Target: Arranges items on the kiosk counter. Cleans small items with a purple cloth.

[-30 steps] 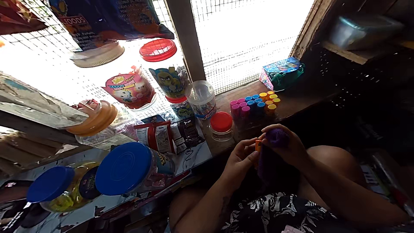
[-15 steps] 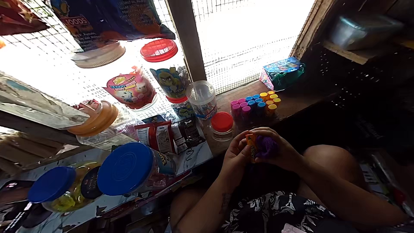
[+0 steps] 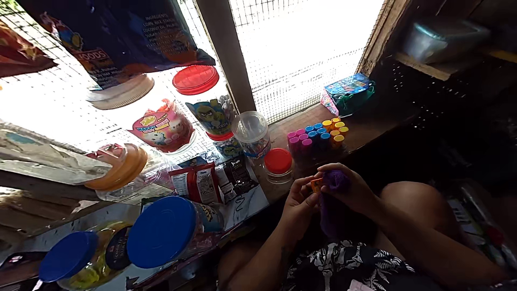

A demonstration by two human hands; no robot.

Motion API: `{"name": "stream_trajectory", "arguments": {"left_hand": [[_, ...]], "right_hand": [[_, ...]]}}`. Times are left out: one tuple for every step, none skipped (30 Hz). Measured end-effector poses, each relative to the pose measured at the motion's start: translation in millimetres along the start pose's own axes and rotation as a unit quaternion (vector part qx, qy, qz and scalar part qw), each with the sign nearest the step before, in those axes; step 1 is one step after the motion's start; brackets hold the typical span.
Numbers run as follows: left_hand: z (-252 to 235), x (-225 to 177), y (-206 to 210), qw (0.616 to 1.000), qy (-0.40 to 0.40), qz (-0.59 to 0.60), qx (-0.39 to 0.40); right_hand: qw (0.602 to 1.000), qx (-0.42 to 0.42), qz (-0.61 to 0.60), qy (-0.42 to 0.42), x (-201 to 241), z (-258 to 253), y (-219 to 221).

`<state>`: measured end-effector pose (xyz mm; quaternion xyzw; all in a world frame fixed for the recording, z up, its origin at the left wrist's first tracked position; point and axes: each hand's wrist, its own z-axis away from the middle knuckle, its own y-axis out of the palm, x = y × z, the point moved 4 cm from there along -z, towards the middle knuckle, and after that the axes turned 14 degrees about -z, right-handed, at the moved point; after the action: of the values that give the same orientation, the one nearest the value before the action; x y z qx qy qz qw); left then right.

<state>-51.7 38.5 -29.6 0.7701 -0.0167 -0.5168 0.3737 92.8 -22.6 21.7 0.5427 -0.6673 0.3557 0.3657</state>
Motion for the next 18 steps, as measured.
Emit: {"name": "stream_trajectory", "arguments": {"left_hand": [[0,-2,-2,1.0,0.008,0.006,-0.004],[0,-4,-5,1.0,0.014,0.009,-0.01],[0,-6,-7,1.0,0.019,0.009,-0.016],[0,-7,-9,0.999,0.022,0.012,-0.021],[0,-7,-10,0.999,0.024,0.013,-0.026],[0,-8,-11,0.999,0.028,0.012,-0.027],[0,-8,-12,0.999,0.035,0.011,-0.022],[0,-8,-13,0.999,0.045,0.009,-0.009],[0,-9,-13,0.998,0.054,0.005,0.008],[0,-9,-13,0.998,0.06,0.002,0.023],[0,-9,-13,0.997,0.061,-0.001,0.036],[0,-9,-12,0.997,0.062,-0.003,0.049],[0,-9,-11,0.996,0.063,-0.004,0.061],[0,-8,-9,0.995,0.064,-0.005,0.071],[0,-8,-8,0.995,0.067,-0.004,0.078],[0,-9,-7,0.994,0.07,-0.003,0.082],[0,-9,-7,0.994,0.073,-0.004,0.082],[1,-10,-8,0.994,0.074,-0.006,0.079]], "right_hand": [[1.0,0.028,-0.012,0.001,-1,0,1],[0.998,0.056,-0.023,0.002,-2,-1,2],[0.996,0.08,-0.028,0.005,-1,-2,4],[0.995,0.096,-0.029,0.009,-1,-3,5],[0.994,0.104,-0.027,0.013,1,-4,7],[0.994,0.11,-0.023,0.014,2,-6,8],[0.993,0.113,-0.016,0.012,3,-8,10],[0.994,0.112,-0.008,0.005,5,-10,11],[0.994,0.106,0.002,-0.007,6,-12,12],[0.995,0.093,0.013,-0.02,7,-13,13],[0.996,0.076,0.02,-0.03,8,-14,14],[0.998,0.055,0.02,-0.032,9,-16,14],[0.999,0.035,0.013,-0.031,10,-17,13],[0.999,0.017,0.004,-0.028,11,-17,12],[1.0,0.003,-0.005,-0.023,11,-18,11],[1.0,-0.007,-0.006,-0.017,11,-19,11],[1.0,-0.014,-0.002,-0.015,11,-19,12],[1.0,-0.02,0.003,-0.013,11,-18,13]]}}
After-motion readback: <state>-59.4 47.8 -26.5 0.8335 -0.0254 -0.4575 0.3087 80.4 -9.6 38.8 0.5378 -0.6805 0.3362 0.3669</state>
